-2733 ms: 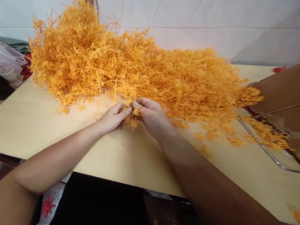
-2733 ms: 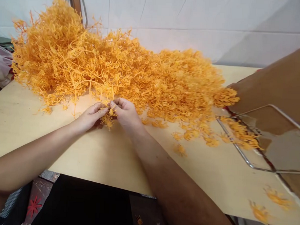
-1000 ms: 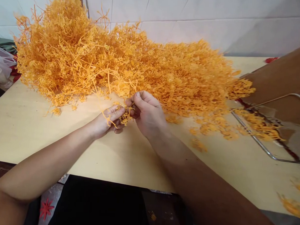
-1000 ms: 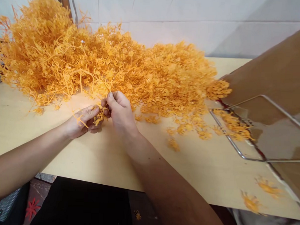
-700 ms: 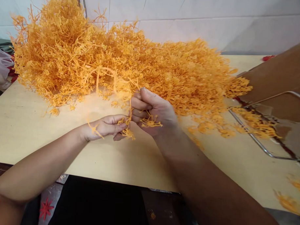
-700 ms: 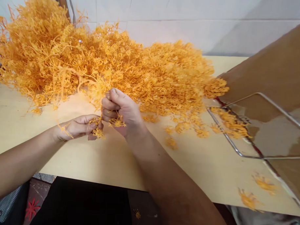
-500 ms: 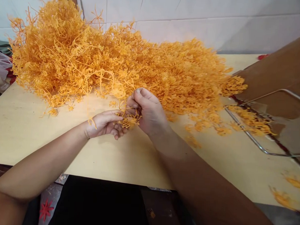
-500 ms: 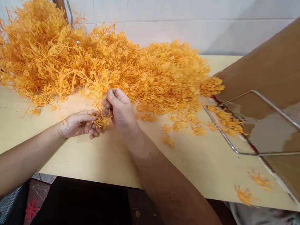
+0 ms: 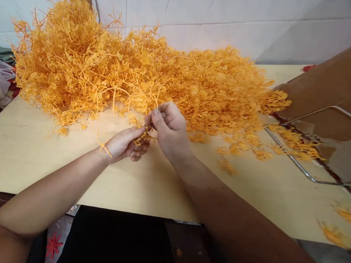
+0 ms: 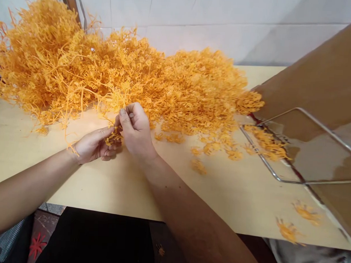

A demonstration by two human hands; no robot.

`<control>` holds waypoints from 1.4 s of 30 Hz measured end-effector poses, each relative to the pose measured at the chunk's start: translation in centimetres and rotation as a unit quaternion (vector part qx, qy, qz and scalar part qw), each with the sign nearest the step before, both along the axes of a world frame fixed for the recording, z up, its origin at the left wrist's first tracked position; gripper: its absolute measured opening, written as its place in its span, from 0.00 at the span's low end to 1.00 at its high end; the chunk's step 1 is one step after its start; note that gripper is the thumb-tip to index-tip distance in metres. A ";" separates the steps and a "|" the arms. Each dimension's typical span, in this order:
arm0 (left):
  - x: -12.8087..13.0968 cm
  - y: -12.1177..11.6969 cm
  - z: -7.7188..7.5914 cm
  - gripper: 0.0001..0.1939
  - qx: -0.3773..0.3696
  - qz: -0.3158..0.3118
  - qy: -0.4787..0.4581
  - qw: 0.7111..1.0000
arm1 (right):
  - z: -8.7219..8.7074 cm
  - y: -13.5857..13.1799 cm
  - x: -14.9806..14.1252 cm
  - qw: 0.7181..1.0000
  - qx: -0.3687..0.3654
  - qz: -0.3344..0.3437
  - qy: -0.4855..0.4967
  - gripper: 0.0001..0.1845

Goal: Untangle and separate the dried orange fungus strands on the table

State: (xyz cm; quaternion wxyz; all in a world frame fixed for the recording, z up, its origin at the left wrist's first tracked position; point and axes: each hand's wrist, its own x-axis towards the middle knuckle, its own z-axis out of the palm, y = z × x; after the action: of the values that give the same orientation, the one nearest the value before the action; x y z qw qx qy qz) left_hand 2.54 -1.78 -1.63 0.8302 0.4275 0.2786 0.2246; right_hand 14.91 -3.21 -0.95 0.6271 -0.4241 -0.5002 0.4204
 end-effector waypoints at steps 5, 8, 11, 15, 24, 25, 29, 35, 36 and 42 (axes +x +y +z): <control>-0.1 -0.2 0.0 0.09 0.004 -0.004 -0.002 1.000 | 0.1 0.3 0.3 0.991 -0.038 0.042 0.117 0.13; -0.2 -0.3 0.0 0.09 0.025 -0.029 -0.007 0.999 | 0.5 0.3 0.2 0.970 -0.105 0.084 0.200 0.14; -0.1 -0.7 0.0 0.10 0.042 -0.078 0.008 0.996 | 0.9 0.1 0.0 0.950 -0.158 0.118 0.242 0.14; 0.0 -1.0 0.1 0.09 0.043 -0.119 0.068 0.990 | 1.0 -0.1 0.0 0.928 -0.193 0.213 0.236 0.17; -0.9 -1.0 0.6 0.08 0.072 -0.124 0.124 0.982 | 0.7 1.6 2.8 0.957 -0.189 0.082 0.202 0.15; -0.9 -0.9 0.6 0.07 0.073 -0.084 0.132 0.985 | 0.8 1.8 3.2 0.960 -0.190 0.067 0.193 0.17; -0.9 -0.1 0.6 0.06 0.124 0.097 0.151 0.976 | 1.1 1.5 3.4 0.974 -0.166 0.110 0.112 0.26; -1.5 1.2 -0.5 0.09 0.303 0.273 0.253 0.877 | 0.7 0.1 1.5 0.966 -0.172 0.192 -0.017 0.31; -1.6 1.4 -0.8 0.09 0.331 0.269 0.265 0.865 | 0.6 0.0 1.3 0.968 -0.172 0.182 -0.032 0.30; -1.3 1.4 -0.9 0.09 0.297 0.273 0.240 0.883 | -0.4 0.2 0.6 0.974 -0.158 0.160 -0.042 0.21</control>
State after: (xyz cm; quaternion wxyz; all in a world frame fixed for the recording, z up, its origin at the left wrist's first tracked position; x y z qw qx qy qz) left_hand 1.28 -0.33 -2.50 0.4780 0.6020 0.4948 0.4053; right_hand 15.48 -3.03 -1.31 0.4557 -0.4493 -0.5147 0.5706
